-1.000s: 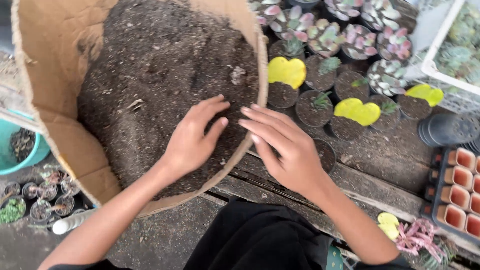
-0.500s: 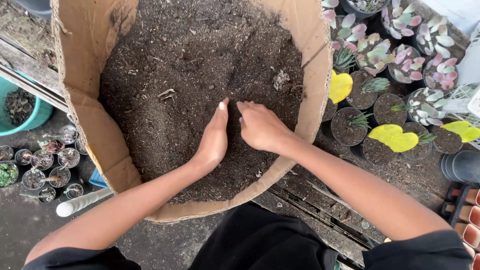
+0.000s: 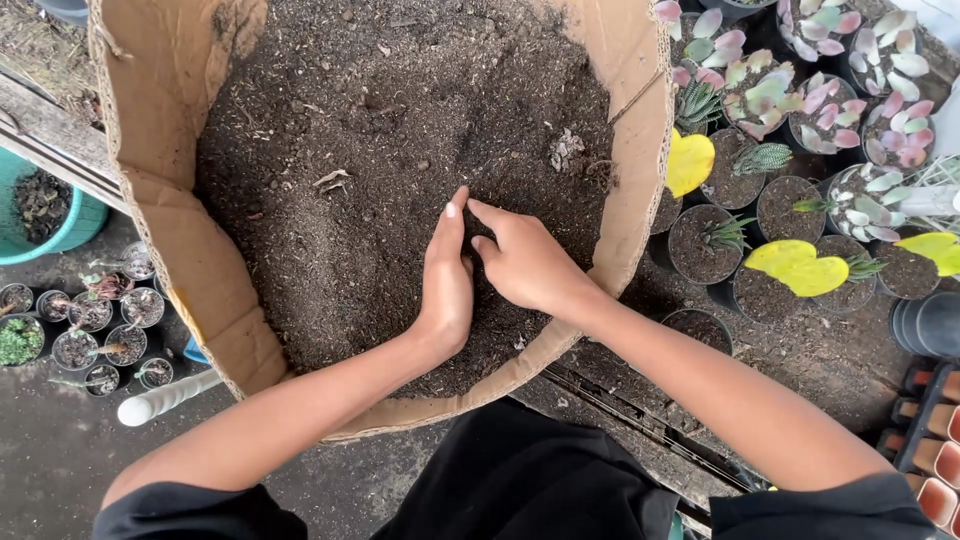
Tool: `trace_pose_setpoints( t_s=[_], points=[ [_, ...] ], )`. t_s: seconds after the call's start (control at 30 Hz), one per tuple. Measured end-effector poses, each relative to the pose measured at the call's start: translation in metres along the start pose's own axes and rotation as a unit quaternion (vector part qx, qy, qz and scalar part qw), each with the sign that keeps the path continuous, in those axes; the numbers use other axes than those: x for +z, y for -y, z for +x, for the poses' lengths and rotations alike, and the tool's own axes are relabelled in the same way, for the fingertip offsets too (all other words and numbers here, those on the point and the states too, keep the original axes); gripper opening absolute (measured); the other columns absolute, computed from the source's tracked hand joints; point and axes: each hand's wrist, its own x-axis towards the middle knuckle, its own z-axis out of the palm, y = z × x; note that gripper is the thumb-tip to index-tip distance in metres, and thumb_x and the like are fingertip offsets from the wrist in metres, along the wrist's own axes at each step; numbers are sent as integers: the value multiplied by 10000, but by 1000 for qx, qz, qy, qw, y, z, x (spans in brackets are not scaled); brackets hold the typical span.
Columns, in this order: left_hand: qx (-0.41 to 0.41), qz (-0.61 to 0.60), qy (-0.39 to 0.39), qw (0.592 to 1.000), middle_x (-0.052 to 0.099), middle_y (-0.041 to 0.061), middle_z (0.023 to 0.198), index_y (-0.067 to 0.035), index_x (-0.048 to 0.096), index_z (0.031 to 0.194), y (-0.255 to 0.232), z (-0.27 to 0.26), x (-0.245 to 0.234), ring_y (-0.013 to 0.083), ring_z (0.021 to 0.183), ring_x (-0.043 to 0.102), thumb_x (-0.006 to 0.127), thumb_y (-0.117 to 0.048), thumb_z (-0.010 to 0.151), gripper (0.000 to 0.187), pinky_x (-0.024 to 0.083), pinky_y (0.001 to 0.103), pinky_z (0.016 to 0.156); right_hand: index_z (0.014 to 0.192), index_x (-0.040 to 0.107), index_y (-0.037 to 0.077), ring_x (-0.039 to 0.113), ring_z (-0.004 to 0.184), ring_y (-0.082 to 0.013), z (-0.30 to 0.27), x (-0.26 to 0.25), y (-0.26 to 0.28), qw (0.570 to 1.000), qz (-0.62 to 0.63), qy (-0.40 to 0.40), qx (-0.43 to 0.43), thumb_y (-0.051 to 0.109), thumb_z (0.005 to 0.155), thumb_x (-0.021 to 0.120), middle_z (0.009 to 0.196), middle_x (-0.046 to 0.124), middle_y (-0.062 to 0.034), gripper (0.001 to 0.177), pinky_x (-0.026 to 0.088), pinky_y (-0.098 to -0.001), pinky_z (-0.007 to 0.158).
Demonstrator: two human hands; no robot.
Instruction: The person is manually filling small plastic pots with soil from a large container and then planting succulent cuttings into each pot.
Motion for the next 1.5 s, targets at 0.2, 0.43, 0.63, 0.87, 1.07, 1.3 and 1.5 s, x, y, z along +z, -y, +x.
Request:
trace_pose_setpoints(
  t_s=[0.2, 0.43, 0.63, 0.87, 1.07, 1.3, 1.5],
  points=[
    [52, -36, -34, 997, 32, 227, 1778, -125, 258, 1725, -5, -6, 13, 511, 1639, -146, 203, -536, 1141, 716, -83, 749, 1243, 1643, 433, -34, 371, 1573, -470, -13, 3, 15, 987, 142, -70, -10, 112, 1107, 462, 1645, 458, -334, 556, 303, -633, 1264],
    [139, -74, -53, 986, 88, 214, 1772, -156, 347, 1694, -9, -9, 36, 486, 1656, -156, 245, -480, 1175, 620, -91, 760, 1238, 1641, 411, -59, 307, 1579, -527, -37, 5, 18, 962, 241, -121, -40, 109, 1128, 412, 1652, 404, -390, 540, 273, -657, 1271],
    [271, -55, 2, 961, 156, 210, 1805, -98, 336, 1703, -21, -37, 79, 451, 1700, -68, 245, -362, 1233, 547, -33, 621, 1357, 1639, 419, -48, 310, 1584, -511, -66, 8, -15, 943, 258, -204, -48, 132, 1139, 393, 1658, 411, -364, 532, 264, -646, 1279],
    [345, -33, 68, 936, 364, 183, 1770, -37, 447, 1645, 6, -69, 156, 392, 1728, 188, 278, -296, 1250, 502, 107, 526, 1451, 1636, 428, -35, 313, 1590, -492, -141, 3, -98, 910, 277, -307, -43, 160, 1152, 369, 1666, 420, -332, 525, 253, -632, 1288],
    [270, -47, 165, 947, 351, 173, 1761, -54, 445, 1646, 95, -77, 201, 385, 1706, 165, 261, -272, 1237, 499, 82, 547, 1400, 1634, 435, -24, 316, 1595, -477, -186, 20, -149, 878, 286, -382, -37, 182, 1163, 350, 1672, 428, -306, 521, 244, -621, 1296],
    [138, 8, 199, 970, 349, 226, 1732, -21, 428, 1648, 166, -72, 208, 409, 1667, 161, 241, -277, 1215, 536, 99, 532, 1350, 1632, 445, -10, 319, 1601, -457, -184, 38, -175, 839, 296, -456, -35, 210, 1177, 326, 1680, 436, -273, 519, 233, -608, 1306],
    [125, 34, 180, 975, 388, 225, 1723, -7, 448, 1638, 179, -66, 199, 399, 1658, 200, 247, -308, 1206, 564, 134, 525, 1349, 1630, 452, 1, 322, 1606, -442, -179, 53, -195, 806, 306, -505, -27, 233, 1188, 307, 1686, 444, -247, 520, 224, -597, 1313]
  ],
)
